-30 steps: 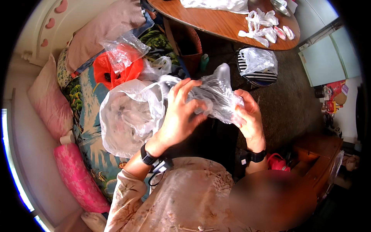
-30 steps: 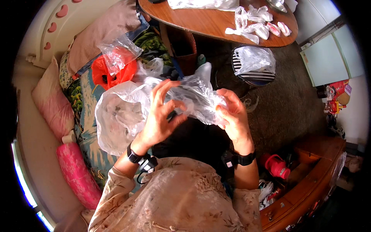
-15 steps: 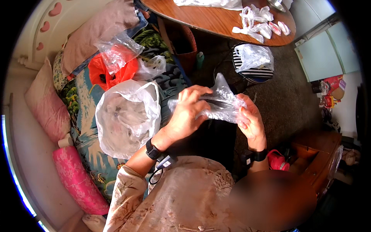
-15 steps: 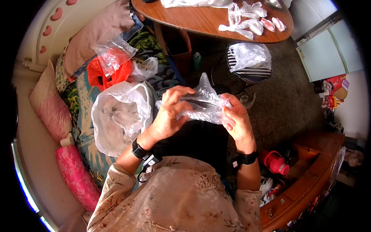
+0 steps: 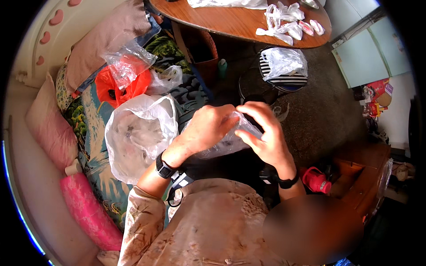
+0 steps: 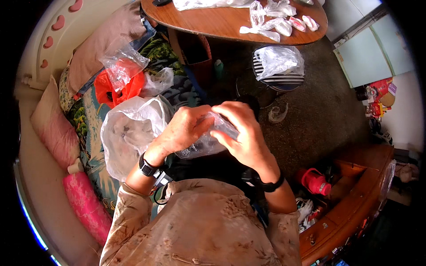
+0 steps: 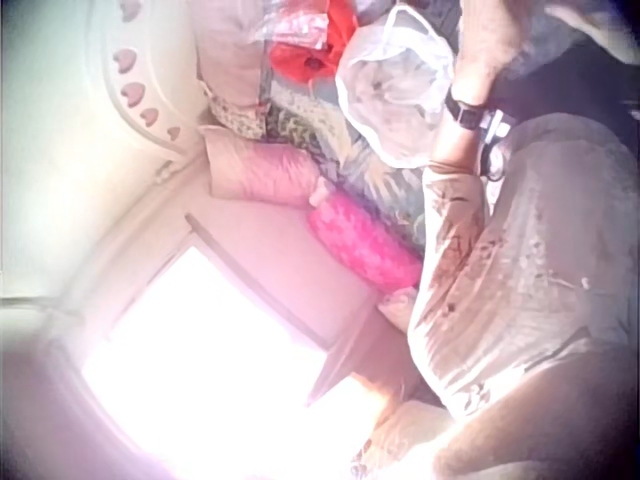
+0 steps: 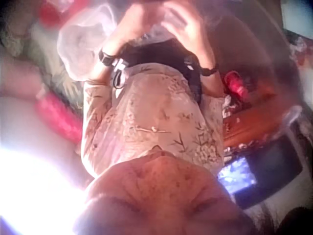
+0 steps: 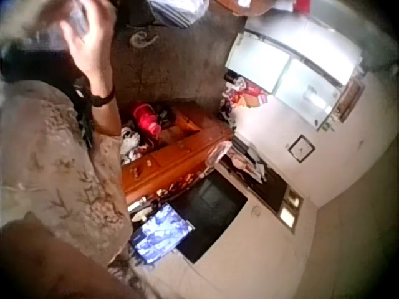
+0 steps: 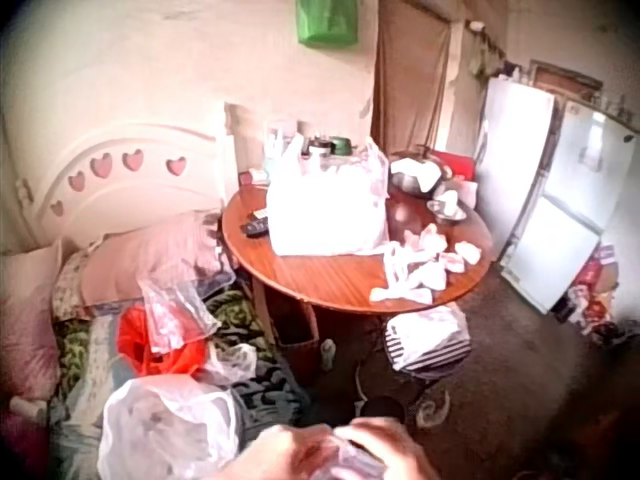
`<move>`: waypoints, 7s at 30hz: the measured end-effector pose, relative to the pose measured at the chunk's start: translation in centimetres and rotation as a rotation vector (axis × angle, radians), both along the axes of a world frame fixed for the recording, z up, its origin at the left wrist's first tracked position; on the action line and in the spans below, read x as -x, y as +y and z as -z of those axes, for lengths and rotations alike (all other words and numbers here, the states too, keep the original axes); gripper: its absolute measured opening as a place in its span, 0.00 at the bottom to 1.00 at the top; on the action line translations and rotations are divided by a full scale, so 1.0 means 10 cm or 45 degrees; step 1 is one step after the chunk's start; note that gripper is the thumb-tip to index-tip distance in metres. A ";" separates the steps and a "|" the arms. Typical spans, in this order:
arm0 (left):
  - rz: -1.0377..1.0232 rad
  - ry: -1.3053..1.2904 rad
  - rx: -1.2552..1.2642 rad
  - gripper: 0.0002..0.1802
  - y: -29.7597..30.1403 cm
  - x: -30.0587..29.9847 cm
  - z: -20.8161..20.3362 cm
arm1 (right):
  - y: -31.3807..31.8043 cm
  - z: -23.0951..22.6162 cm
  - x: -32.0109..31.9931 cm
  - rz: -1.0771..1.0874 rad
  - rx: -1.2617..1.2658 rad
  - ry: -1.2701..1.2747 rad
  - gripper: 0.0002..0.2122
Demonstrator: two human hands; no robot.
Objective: The person sorts through plastic bags, pulling items from a large white bag, unfolding smaller transparent bags, and folding or rolling them by hand before setting them aside.
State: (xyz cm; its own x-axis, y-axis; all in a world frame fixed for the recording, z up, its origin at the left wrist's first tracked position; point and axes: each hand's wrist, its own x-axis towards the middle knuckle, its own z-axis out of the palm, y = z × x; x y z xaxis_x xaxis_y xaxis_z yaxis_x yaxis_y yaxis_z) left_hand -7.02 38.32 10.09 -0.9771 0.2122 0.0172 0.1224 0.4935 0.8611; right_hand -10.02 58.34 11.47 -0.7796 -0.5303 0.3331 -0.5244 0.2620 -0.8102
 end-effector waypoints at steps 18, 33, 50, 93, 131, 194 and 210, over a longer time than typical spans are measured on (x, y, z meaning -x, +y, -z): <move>-0.254 -0.490 -0.684 0.14 -1.14 -0.18 0.33 | 0.33 0.64 0.25 0.600 0.491 -0.543 0.11; 0.223 0.127 0.143 0.05 0.04 -0.24 1.26 | 0.68 1.31 0.36 0.948 0.351 -1.146 0.10; 0.103 -0.237 -0.069 0.06 0.02 -0.31 1.68 | 1.59 2.55 0.48 0.878 -0.403 -0.277 0.19; 0.135 -0.731 0.056 0.31 0.39 0.33 1.46 | 1.49 1.96 -0.32 0.896 -0.164 -1.027 0.32; -0.003 -0.333 -0.098 0.03 -0.03 0.29 0.42 | 1.07 0.76 -0.14 0.331 0.483 -0.956 0.05; 0.575 0.211 0.239 0.09 -0.02 -0.03 0.02 | 0.37 0.55 -0.23 -0.415 -0.155 -0.897 0.11; 0.098 0.683 0.352 0.08 0.43 -0.13 0.10 | 0.06 0.31 0.03 0.382 0.414 -0.334 0.08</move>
State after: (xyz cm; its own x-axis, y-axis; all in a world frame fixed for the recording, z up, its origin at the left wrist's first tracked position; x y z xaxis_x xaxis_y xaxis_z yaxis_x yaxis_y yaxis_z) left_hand -5.69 42.65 9.09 -0.8291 0.3489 0.4368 0.5479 0.6626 0.5107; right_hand -10.34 58.92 8.42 -0.9611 -0.1718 0.2161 -0.2326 0.0822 -0.9691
